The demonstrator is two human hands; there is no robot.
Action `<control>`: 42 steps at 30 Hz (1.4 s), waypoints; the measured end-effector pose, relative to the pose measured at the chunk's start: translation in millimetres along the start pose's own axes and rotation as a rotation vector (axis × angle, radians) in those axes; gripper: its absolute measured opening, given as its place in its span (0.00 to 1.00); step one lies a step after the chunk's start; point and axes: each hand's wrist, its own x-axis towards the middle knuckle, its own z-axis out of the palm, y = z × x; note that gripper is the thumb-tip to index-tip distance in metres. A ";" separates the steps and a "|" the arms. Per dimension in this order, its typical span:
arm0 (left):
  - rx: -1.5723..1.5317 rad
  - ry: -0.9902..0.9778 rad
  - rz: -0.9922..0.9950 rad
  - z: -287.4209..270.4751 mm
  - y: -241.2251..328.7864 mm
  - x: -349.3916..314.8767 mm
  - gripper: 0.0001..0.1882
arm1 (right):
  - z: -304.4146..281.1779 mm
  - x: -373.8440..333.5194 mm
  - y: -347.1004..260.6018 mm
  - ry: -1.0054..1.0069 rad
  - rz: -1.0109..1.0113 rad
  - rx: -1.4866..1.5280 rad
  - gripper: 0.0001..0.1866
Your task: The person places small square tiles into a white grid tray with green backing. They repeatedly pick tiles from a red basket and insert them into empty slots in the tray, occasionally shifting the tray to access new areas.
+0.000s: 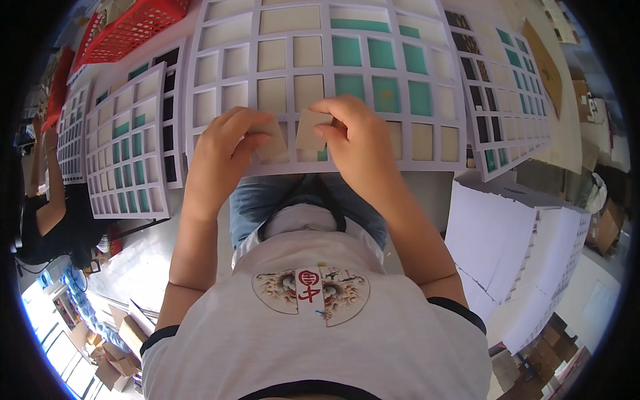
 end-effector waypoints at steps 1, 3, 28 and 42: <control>-0.038 -0.035 -0.042 -0.4 2.4 1.2 0.15 | -1.8 1.4 2.4 -0.023 -0.034 -0.016 0.15; -0.018 -0.018 -0.044 2.3 5.4 1.3 0.15 | -2.4 2.3 -0.2 -0.015 -0.065 -0.048 0.15; -0.486 0.612 -0.384 -51.7 -129.9 -84.1 0.30 | -152.4 -12.9 75.3 0.402 0.438 -0.141 0.29; -0.808 0.104 -0.797 -75.2 -144.7 -10.7 0.37 | -119.9 8.5 82.9 0.088 0.564 0.627 0.38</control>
